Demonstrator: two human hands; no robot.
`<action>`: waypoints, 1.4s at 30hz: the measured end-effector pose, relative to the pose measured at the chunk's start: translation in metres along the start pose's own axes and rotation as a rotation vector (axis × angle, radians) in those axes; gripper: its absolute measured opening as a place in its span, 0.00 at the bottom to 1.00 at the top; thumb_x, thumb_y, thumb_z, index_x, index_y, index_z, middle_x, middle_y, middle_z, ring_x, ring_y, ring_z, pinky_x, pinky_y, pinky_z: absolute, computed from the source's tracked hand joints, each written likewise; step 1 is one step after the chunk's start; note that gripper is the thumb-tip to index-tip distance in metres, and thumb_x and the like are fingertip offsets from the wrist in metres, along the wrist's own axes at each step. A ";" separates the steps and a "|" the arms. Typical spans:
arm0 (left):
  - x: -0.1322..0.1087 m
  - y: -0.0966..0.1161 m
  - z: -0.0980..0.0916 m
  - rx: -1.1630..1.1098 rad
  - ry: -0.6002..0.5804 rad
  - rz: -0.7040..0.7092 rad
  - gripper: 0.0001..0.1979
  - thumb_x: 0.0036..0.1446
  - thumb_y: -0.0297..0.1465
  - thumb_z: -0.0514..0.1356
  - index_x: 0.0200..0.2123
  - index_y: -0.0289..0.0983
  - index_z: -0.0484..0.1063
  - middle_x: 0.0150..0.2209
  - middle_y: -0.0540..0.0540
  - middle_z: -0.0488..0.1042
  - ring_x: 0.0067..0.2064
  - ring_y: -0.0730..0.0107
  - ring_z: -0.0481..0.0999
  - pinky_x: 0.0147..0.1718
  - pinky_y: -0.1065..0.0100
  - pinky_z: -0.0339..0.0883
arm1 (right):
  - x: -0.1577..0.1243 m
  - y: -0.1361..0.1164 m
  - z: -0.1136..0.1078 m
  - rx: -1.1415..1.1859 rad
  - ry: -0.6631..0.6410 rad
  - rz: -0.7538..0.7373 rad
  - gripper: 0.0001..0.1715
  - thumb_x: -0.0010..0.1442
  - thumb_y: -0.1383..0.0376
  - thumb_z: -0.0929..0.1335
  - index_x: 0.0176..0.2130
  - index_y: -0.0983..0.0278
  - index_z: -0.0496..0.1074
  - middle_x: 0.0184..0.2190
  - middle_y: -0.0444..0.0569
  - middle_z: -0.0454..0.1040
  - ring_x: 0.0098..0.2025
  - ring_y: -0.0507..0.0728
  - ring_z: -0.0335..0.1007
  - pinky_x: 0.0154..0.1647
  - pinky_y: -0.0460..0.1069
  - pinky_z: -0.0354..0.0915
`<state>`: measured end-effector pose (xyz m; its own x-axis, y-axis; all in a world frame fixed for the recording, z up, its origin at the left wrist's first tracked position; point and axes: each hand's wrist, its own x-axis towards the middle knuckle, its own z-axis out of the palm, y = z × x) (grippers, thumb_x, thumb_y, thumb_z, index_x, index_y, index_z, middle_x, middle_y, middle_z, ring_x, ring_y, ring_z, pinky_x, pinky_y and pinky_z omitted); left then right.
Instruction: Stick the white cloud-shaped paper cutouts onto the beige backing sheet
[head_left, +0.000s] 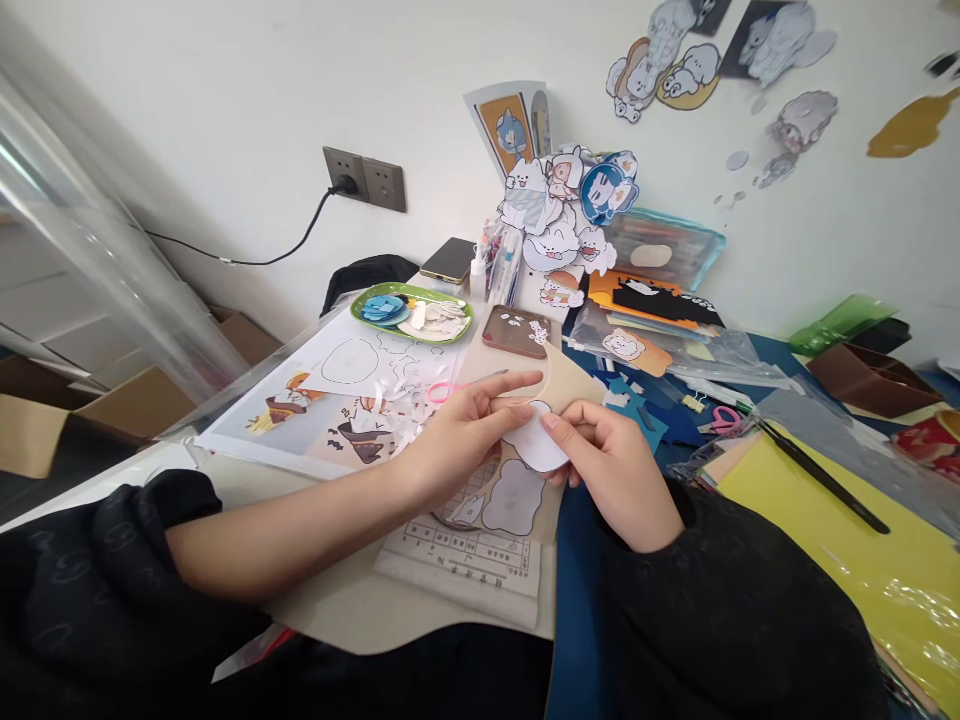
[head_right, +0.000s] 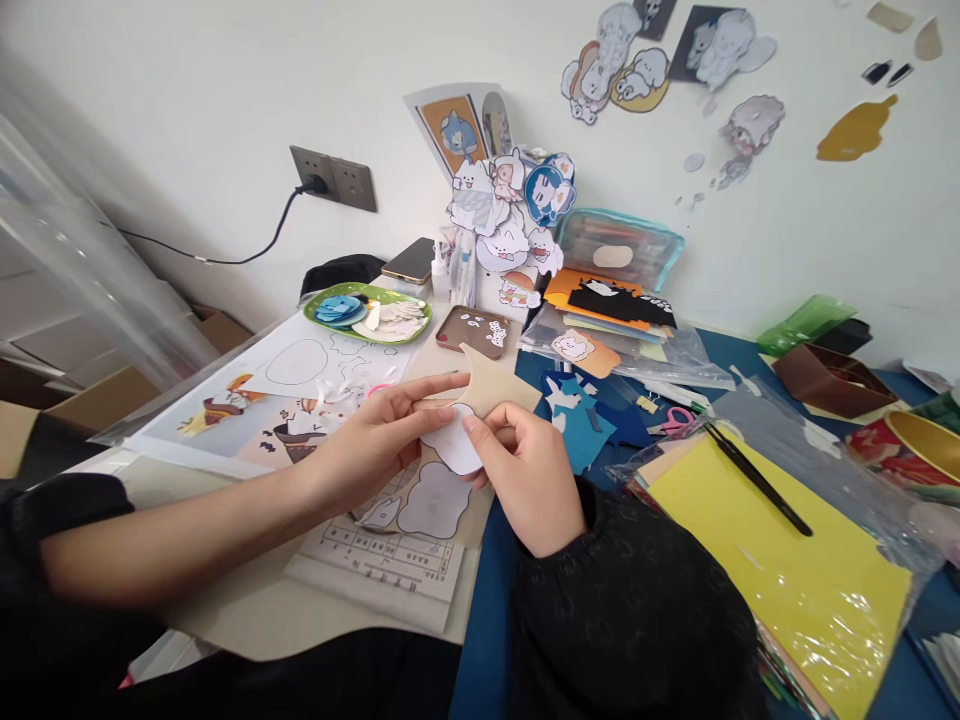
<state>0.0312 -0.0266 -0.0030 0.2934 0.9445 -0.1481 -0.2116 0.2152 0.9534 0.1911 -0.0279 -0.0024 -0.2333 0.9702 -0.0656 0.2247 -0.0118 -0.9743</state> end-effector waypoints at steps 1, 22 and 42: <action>0.000 0.000 0.001 -0.011 -0.007 0.003 0.23 0.56 0.33 0.59 0.55 0.37 0.63 0.25 0.51 0.73 0.21 0.79 0.65 0.20 0.74 0.51 | 0.000 0.000 0.000 0.002 0.003 0.001 0.19 0.56 0.53 0.67 0.24 0.64 0.64 0.16 0.41 0.71 0.18 0.48 0.67 0.18 0.41 0.60; 0.000 -0.002 -0.001 -0.121 0.033 -0.103 0.23 0.53 0.29 0.62 0.53 0.36 0.66 0.26 0.51 0.72 0.25 0.77 0.69 0.24 0.75 0.59 | 0.003 0.003 -0.003 -0.179 -0.049 0.020 0.16 0.53 0.53 0.68 0.26 0.62 0.66 0.20 0.45 0.74 0.24 0.56 0.73 0.26 0.48 0.65; 0.000 0.014 0.003 -0.247 0.092 0.014 0.21 0.57 0.29 0.59 0.54 0.37 0.64 0.40 0.44 0.77 0.41 0.70 0.75 0.38 0.72 0.69 | 0.008 0.006 -0.014 0.070 0.141 0.036 0.28 0.45 0.48 0.71 0.40 0.63 0.70 0.33 0.49 0.77 0.27 0.56 0.71 0.26 0.50 0.65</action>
<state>0.0311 -0.0246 0.0113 0.2057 0.9638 -0.1695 -0.4398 0.2458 0.8638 0.2038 -0.0164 -0.0056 -0.0902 0.9931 -0.0750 0.1632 -0.0595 -0.9848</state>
